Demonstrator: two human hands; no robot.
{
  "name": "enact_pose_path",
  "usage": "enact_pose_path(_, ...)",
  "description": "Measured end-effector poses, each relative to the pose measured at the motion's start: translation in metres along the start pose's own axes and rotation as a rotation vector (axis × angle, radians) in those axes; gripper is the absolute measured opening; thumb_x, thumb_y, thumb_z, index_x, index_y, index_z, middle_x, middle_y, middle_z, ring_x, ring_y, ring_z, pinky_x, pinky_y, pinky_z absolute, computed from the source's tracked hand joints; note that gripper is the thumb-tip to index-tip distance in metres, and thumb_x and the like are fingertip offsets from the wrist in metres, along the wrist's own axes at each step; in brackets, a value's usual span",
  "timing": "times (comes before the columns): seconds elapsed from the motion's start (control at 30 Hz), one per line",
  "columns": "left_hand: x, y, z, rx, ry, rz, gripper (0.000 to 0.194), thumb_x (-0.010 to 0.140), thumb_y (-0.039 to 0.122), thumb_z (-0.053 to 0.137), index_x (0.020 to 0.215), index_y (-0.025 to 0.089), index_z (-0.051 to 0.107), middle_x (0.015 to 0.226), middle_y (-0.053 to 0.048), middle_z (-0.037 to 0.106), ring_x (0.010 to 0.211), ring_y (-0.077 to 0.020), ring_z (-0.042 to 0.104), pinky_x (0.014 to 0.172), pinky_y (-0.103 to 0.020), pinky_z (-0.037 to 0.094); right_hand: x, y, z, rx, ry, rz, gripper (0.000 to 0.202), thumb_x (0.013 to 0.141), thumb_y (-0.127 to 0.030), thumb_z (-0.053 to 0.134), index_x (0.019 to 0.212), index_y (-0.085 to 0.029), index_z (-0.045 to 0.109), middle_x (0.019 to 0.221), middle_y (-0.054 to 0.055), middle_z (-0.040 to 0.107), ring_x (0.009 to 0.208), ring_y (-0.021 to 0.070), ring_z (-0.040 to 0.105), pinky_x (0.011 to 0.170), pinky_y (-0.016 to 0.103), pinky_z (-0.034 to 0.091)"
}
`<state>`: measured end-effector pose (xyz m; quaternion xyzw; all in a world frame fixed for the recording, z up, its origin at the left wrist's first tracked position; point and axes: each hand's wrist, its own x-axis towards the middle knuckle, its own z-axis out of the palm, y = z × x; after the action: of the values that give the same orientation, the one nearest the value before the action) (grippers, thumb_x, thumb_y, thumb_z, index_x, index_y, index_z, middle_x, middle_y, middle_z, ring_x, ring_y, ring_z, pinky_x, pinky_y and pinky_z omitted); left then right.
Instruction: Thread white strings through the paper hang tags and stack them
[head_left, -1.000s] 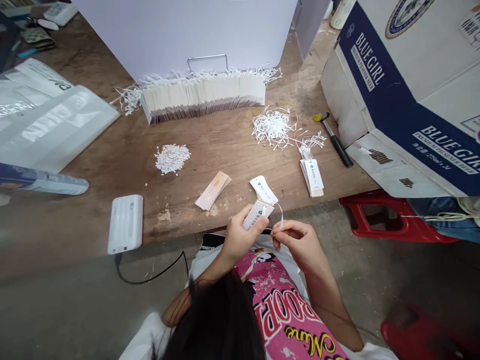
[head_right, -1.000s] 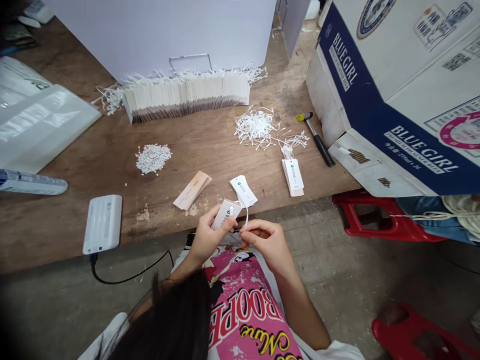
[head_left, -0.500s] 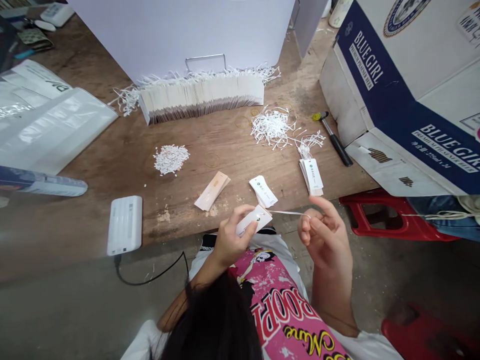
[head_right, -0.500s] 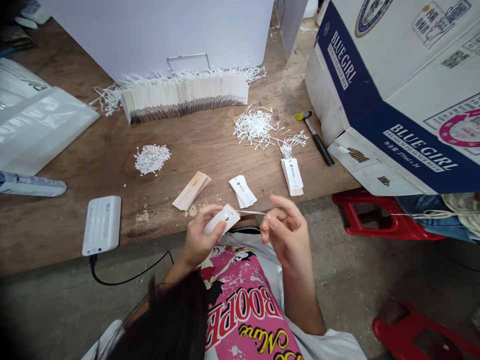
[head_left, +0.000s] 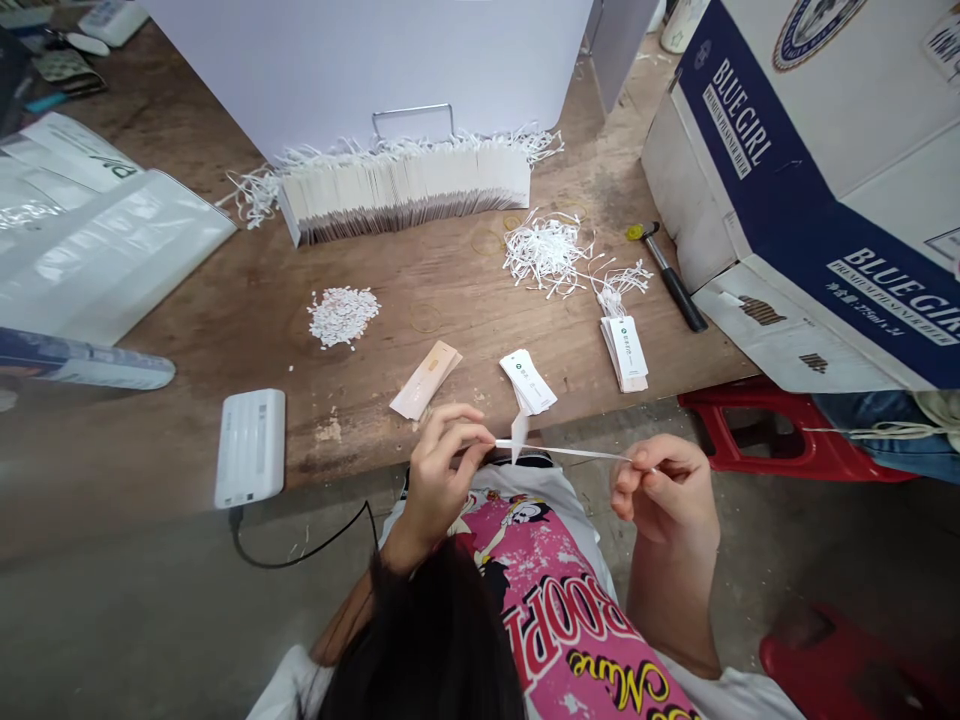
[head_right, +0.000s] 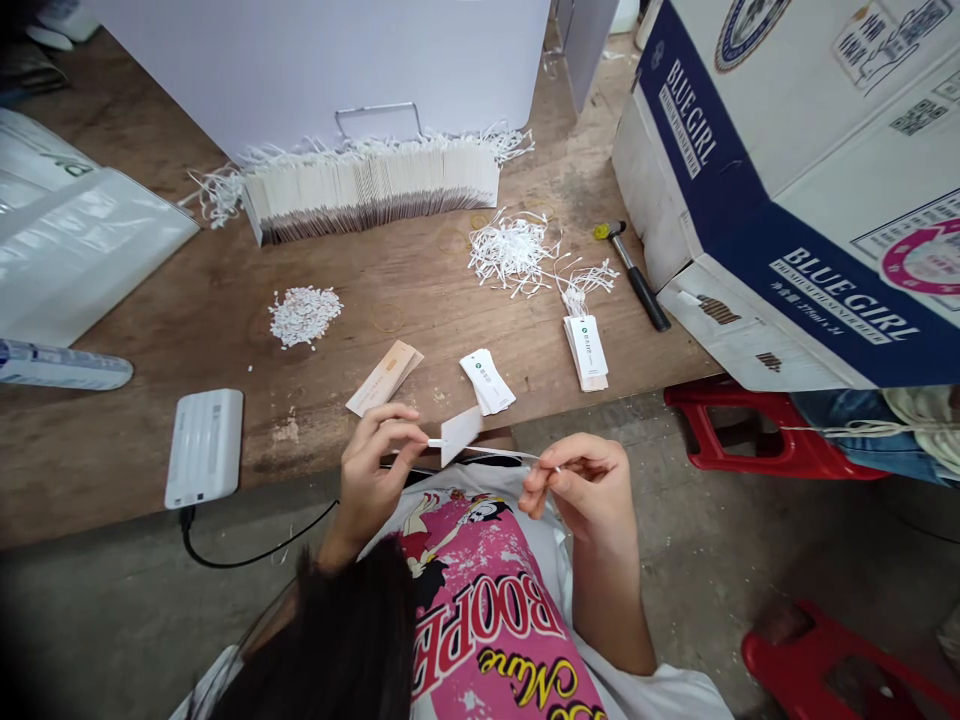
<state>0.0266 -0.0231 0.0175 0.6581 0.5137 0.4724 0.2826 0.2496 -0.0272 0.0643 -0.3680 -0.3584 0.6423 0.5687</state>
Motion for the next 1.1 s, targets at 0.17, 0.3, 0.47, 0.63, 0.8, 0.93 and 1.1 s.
enact_pose_path(0.17, -0.009, 0.005, -0.004, -0.355, -0.085, -0.17, 0.007, 0.091, 0.015, 0.051, 0.091, 0.019, 0.056, 0.088, -0.003, 0.066, 0.075, -0.0114, 0.063, 0.062, -0.021, 0.05, 0.002, 0.005, -0.003, 0.012, 0.01, -0.014, 0.011, 0.068, -0.029, 0.081, 0.07, -0.027, 0.071, 0.056, -0.003, 0.062, 0.031, 0.0082, 0.049, 0.028, 0.017, 0.038)
enact_pose_path(0.3, -0.009, 0.013, -0.006, -0.409, -0.067, -0.147, 0.003, 0.088, 0.017, 0.056, 0.088, 0.019, 0.057, 0.083, -0.003, 0.069, 0.074, -0.0127, 0.063, 0.064, -0.022, 0.049, 0.003, 0.007, -0.004, 0.048, 0.043, -0.045, 0.015, 0.066, -0.032, 0.082, 0.066, -0.027, 0.068, 0.075, -0.003, 0.061, 0.032, 0.0029, 0.045, 0.026, 0.016, 0.026)
enact_pose_path(0.47, 0.001, 0.023, -0.012, -0.414, -0.115, -0.044, 0.01, 0.081, 0.019, 0.067, 0.09, 0.017, 0.063, 0.081, -0.006, 0.069, 0.069, -0.013, 0.06, 0.055, -0.022, 0.043, 0.0, 0.007, -0.001, 0.025, 0.065, -0.058, 0.024, 0.066, -0.042, 0.081, 0.061, -0.029, 0.062, 0.054, -0.007, 0.053, 0.027, 0.0048, 0.029, 0.026, 0.018, 0.025)
enact_pose_path(0.63, 0.009, 0.026, -0.012, -0.191, -0.064, 0.158, 0.016, 0.076, 0.007, 0.07, 0.087, 0.018, 0.068, 0.078, -0.002, 0.07, 0.071, -0.0132, 0.064, 0.066, -0.026, 0.049, 0.001, 0.008, 0.001, 0.072, 0.063, -0.073, 0.021, 0.065, -0.04, 0.082, 0.062, -0.031, 0.064, 0.047, -0.008, 0.049, 0.026, 0.0047, 0.018, 0.026, 0.018, 0.022)
enact_pose_path(0.8, 0.01, 0.022, -0.009, -0.13, 0.055, 0.367, 0.022, 0.076, 0.001, 0.067, 0.088, 0.019, 0.068, 0.087, -0.002, 0.072, 0.075, -0.0127, 0.065, 0.064, -0.026, 0.05, 0.004, 0.004, 0.002, 0.046, 0.033, -0.082, 0.009, 0.069, -0.035, 0.08, 0.069, -0.033, 0.072, 0.05, -0.006, 0.055, 0.028, 0.0055, 0.032, 0.025, 0.016, 0.023)
enact_pose_path(0.93, 0.011, 0.022, -0.012, -0.146, 0.036, 0.427, 0.019, 0.079, 0.007, 0.067, 0.093, 0.019, 0.069, 0.086, -0.003, 0.074, 0.072, -0.0132, 0.065, 0.062, -0.027, 0.051, 0.006, -0.001, 0.01, -0.038, -0.094, -0.013, 0.008, 0.068, -0.031, 0.081, 0.074, -0.029, 0.076, 0.052, -0.002, 0.06, 0.031, 0.0076, 0.044, 0.025, 0.017, 0.03)
enact_pose_path(1.1, 0.017, 0.025, -0.016, -0.165, -0.056, 0.465, 0.016, 0.083, 0.012, 0.064, 0.094, 0.021, 0.07, 0.086, -0.003, 0.073, 0.073, -0.0127, 0.063, 0.064, -0.026, 0.05, 0.01, -0.01, 0.027, -0.057, -0.237, 0.282, 0.015, 0.072, -0.022, 0.077, 0.087, -0.022, 0.074, 0.062, 0.001, 0.069, 0.045, 0.0103, 0.059, 0.034, 0.017, 0.042)
